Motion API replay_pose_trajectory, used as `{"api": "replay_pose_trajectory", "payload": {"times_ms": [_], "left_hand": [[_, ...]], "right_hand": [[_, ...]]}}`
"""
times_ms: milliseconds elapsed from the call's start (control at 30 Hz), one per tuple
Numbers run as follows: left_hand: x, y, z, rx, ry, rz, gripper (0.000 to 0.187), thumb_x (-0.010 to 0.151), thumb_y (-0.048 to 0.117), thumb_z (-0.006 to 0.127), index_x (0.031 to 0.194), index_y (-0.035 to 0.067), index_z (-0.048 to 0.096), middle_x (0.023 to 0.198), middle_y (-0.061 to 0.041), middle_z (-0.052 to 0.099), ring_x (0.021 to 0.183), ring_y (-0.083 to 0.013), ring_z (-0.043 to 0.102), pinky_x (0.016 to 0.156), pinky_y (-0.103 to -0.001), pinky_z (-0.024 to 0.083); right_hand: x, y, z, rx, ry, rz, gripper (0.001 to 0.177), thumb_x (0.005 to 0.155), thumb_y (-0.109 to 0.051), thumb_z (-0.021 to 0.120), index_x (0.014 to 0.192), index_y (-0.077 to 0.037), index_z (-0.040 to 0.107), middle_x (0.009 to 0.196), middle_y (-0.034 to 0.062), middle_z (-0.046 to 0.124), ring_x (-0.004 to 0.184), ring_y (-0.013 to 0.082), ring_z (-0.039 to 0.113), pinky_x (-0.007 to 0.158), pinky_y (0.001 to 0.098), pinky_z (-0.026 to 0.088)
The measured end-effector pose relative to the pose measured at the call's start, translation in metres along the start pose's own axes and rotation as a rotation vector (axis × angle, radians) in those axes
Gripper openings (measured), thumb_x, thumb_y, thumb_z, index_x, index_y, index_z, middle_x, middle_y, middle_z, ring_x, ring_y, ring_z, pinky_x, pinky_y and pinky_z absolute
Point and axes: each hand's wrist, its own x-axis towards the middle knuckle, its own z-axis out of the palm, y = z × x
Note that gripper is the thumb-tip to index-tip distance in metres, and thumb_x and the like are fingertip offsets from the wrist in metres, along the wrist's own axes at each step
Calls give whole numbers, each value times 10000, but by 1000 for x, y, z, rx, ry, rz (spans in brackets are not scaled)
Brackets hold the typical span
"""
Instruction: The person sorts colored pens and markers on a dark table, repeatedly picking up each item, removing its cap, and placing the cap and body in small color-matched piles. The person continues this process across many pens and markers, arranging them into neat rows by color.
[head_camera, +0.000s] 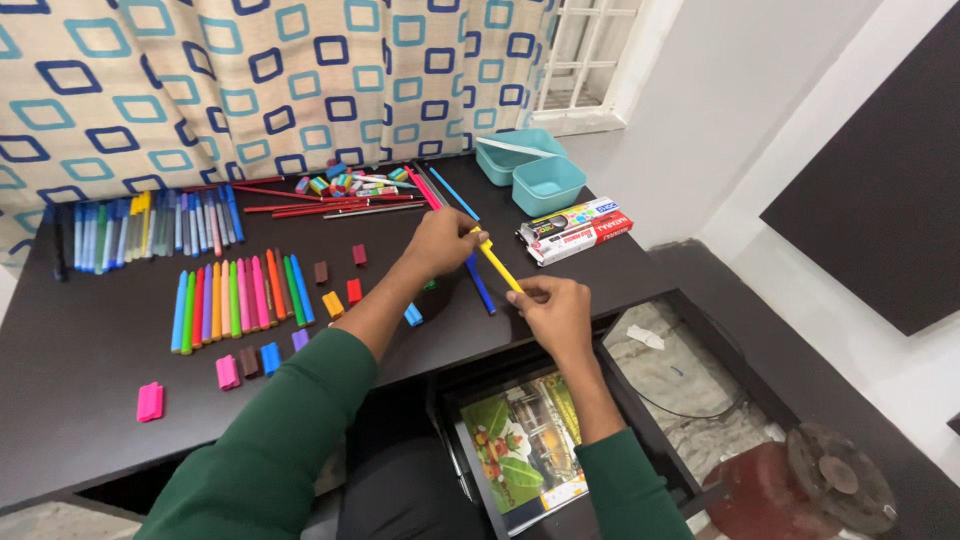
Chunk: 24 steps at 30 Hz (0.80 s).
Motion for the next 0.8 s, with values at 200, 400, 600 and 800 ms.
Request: {"api": "replay_pose_trajectory", "payload": {"times_ms": [200, 400, 600, 800], "left_hand": [[-3, -10, 11, 56, 39, 2, 280, 850, 247, 769, 1043, 47, 793, 958, -186, 766, 923, -330, 748, 870, -430, 574], [-1, -24, 8, 215, 108, -27, 356, 753, 236, 864, 1024, 22, 777, 1013, -203, 734, 996, -365, 709, 898, -459, 552], [0, -29, 15, 230, -65, -101, 351, 755, 237, 865, 1065, 90, 794, 1042, -151, 766, 1006, -313, 734, 927, -422, 570], [1, -31, 18, 206, -56, -112, 382, 738, 227, 872, 1086, 93, 788, 1040, -148, 770, 1003, -298, 742, 929, -404, 574]], "right_hand": [[-3, -3, 4, -60, 107, 0, 236, 768, -183, 836, 940, -24, 812, 787, 164, 772, 726, 246, 787, 701, 339, 599], [-1, -8, 10, -203, 130, -34, 247, 758, -224, 838, 918, -37, 820, 807, 192, 763, 768, 350, 751, 765, 411, 578], [0, -14, 14, -207, 57, 31, 248, 755, -240, 833, 880, -27, 811, 782, 172, 760, 743, 331, 756, 749, 405, 581], [1, -11, 13, -216, 25, -30, 192, 787, -219, 805, 889, -57, 820, 782, 161, 763, 734, 321, 751, 737, 407, 581]]}}
